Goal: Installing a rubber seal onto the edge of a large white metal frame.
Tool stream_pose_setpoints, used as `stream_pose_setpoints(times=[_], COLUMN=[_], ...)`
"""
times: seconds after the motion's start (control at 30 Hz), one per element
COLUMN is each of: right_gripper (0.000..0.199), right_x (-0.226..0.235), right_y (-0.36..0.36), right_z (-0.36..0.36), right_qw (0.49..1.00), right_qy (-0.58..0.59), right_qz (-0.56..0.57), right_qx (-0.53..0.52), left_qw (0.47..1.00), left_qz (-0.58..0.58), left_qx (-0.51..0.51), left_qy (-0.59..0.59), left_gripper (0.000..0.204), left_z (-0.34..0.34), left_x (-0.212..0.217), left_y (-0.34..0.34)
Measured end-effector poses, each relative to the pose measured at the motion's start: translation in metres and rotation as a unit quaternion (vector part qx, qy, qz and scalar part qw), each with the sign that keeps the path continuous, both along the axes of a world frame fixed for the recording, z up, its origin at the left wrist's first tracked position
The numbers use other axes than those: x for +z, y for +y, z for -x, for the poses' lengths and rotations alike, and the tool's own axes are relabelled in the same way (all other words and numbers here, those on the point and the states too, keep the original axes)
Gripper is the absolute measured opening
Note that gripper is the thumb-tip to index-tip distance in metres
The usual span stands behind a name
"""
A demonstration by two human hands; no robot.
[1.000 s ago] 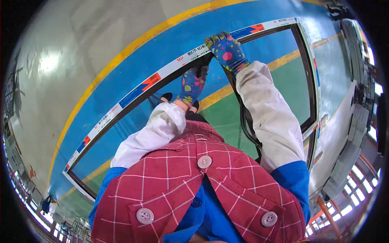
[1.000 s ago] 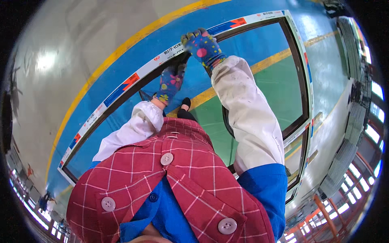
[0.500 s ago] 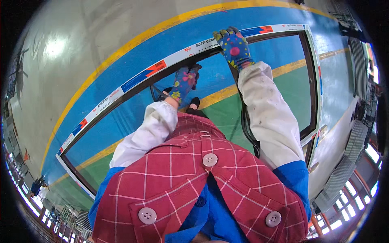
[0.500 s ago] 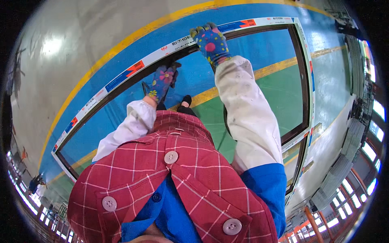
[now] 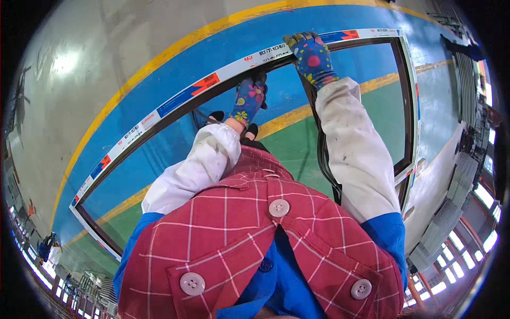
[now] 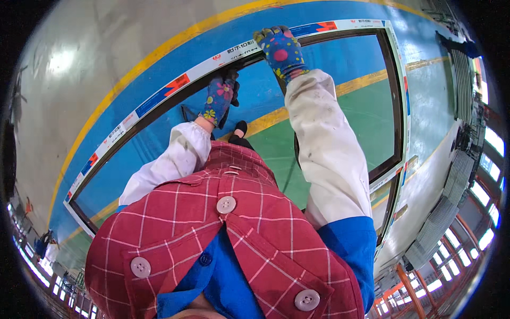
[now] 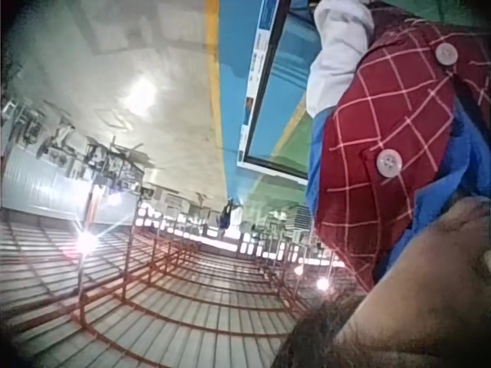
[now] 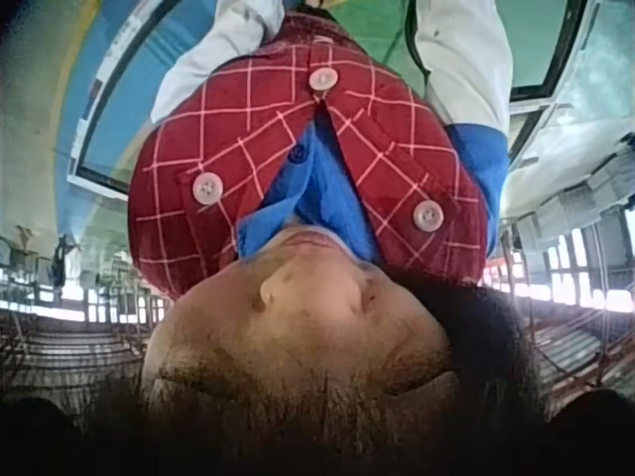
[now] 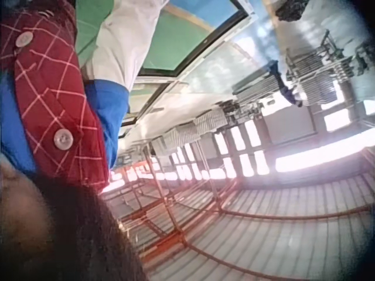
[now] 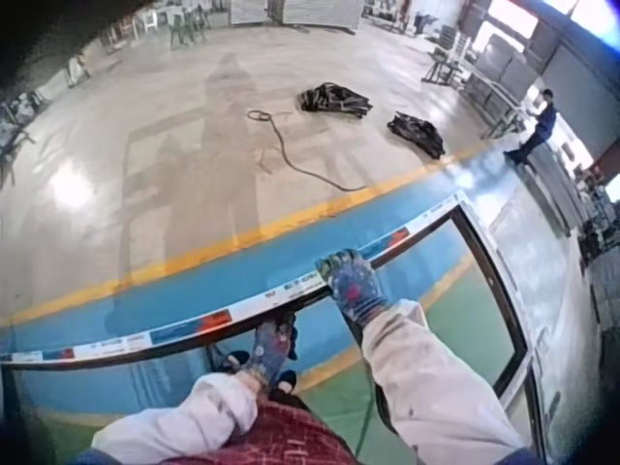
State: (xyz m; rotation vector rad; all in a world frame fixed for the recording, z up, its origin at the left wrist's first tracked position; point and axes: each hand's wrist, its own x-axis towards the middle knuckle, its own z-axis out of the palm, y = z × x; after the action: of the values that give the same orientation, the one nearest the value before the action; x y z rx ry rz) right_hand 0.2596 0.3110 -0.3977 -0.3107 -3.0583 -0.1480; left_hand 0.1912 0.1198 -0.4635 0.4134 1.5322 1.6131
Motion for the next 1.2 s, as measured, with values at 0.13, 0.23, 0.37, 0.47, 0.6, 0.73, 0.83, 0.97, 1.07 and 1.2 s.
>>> stream_pose_setpoints(times=[0.13,0.23,0.37,0.47,0.6,0.73,0.83,0.97,1.07,1.2], right_gripper=[0.047,0.048,0.048,0.050,0.056,0.054,0.051,0.050,0.051,0.051], right_x=[-0.001,-0.004,-0.008,-0.002,-0.004,-0.018,-0.023,-0.037,-0.043,-0.044], right_y=[0.007,-0.002,-0.002,-0.004,-0.017,-0.030,-0.034,-0.035,-0.031,-0.033], right_z=[-0.005,-0.001,0.002,0.004,-0.002,0.003,0.009,-0.001,-0.001,0.001], right_qw=[0.982,0.992,0.997,0.996,0.995,0.995,0.989,0.981,0.979,0.968], right_qy=[0.130,0.095,0.055,0.052,0.067,0.072,0.127,0.181,0.200,0.235], right_qz=[0.122,0.084,0.055,0.066,0.039,-0.067,-0.066,-0.063,-0.042,-0.084], right_qx=[0.062,0.028,0.015,0.014,0.059,0.030,0.023,-0.012,0.005,0.006], left_qw=[0.997,0.974,0.866,0.997,0.896,0.992,0.974,0.979,0.892,0.889], left_qz=[0.070,0.012,0.034,-0.005,-0.100,0.006,0.012,0.030,0.120,0.206], left_qx=[-0.014,0.069,0.056,0.059,0.091,0.033,0.068,-0.050,-0.134,-0.156], left_qy=[-0.014,-0.214,0.496,0.057,-0.423,0.125,0.213,0.193,0.415,0.378], left_gripper=[0.015,0.015,0.018,0.017,0.016,0.016,0.018,0.020,0.024,0.024], left_z=[0.003,0.001,-0.004,-0.009,0.001,-0.007,-0.003,0.004,0.015,0.014], left_x=[-0.008,-0.037,-0.070,-0.084,-0.027,-0.041,-0.070,-0.032,-0.007,-0.020], left_y=[0.002,0.006,0.012,0.006,0.002,0.005,0.002,-0.008,-0.016,-0.022])
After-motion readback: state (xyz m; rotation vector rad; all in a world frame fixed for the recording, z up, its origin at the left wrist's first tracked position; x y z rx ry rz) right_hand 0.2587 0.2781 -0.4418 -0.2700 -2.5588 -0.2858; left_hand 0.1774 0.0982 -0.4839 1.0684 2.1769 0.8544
